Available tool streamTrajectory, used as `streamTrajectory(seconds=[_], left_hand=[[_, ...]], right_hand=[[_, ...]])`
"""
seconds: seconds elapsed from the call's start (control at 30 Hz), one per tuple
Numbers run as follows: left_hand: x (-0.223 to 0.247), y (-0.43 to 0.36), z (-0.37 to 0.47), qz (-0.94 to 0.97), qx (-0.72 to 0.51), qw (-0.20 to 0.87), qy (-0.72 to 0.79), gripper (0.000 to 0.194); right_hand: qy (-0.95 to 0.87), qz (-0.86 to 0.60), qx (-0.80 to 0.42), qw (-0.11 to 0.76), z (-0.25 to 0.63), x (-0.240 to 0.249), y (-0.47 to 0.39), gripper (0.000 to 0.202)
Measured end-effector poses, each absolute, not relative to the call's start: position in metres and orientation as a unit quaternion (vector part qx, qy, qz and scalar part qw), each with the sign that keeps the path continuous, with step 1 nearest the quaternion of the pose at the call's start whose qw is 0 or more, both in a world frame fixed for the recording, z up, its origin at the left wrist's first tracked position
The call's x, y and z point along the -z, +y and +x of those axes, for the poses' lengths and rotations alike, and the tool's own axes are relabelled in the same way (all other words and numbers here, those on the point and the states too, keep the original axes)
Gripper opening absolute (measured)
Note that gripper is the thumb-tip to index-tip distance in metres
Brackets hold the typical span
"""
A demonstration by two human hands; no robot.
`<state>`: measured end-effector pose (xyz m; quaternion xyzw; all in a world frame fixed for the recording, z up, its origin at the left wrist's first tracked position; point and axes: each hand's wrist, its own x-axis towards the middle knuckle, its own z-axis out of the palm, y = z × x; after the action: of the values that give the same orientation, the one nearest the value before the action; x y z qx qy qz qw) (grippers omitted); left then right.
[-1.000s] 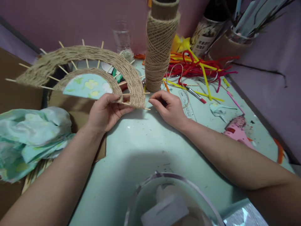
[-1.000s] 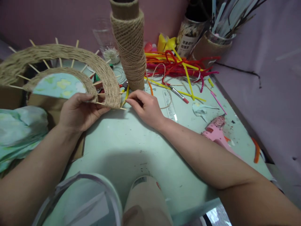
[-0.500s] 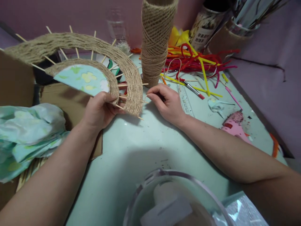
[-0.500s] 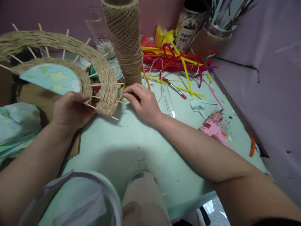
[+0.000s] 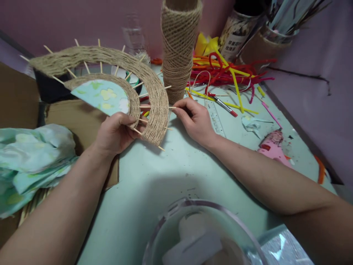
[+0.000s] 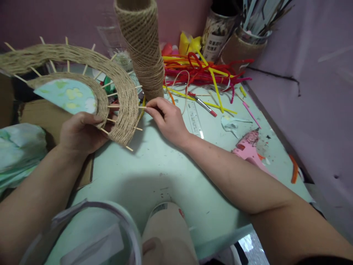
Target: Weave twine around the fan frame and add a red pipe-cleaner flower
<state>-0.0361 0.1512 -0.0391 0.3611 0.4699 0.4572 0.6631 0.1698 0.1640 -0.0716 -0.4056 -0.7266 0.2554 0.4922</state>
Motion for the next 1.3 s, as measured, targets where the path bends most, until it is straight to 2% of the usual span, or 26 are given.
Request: streamTrajectory(seconds=[0.27, 0.63, 0.93, 1.17, 1.3], left_hand=[[0.042, 0.152, -0.038, 0.379, -0.454, 0.670, 0.449, 0.043], [0.052, 0.144, -0.037, 0.425, -0.474, 0.653, 0.410, 0.028], [0.049, 0.145, -0.037, 0.395, -0.452, 0.661, 0.451, 0.039], [0.041, 0.125, -0.046, 0.417, -0.425, 0.629, 0.500, 0.020], [0.039, 0.108, -0.054, 0.416, -0.390, 0.640, 0.516, 0.023]], right_hand=[[-0.728, -0.394, -0.214, 0.519, 0.171, 0.070, 0.164, 0.010], [-0.738, -0.390, -0.201, 0.513, 0.170, 0.069, 0.163, 0.011], [-0.733, -0.399, -0.179, 0.521, 0.172, 0.071, 0.166, 0.009], [-0.756, -0.345, -0.168, 0.530, 0.170, 0.070, 0.164, 0.009], [-0.774, -0.312, -0.163, 0.526, 0.170, 0.069, 0.160, 0.006]])
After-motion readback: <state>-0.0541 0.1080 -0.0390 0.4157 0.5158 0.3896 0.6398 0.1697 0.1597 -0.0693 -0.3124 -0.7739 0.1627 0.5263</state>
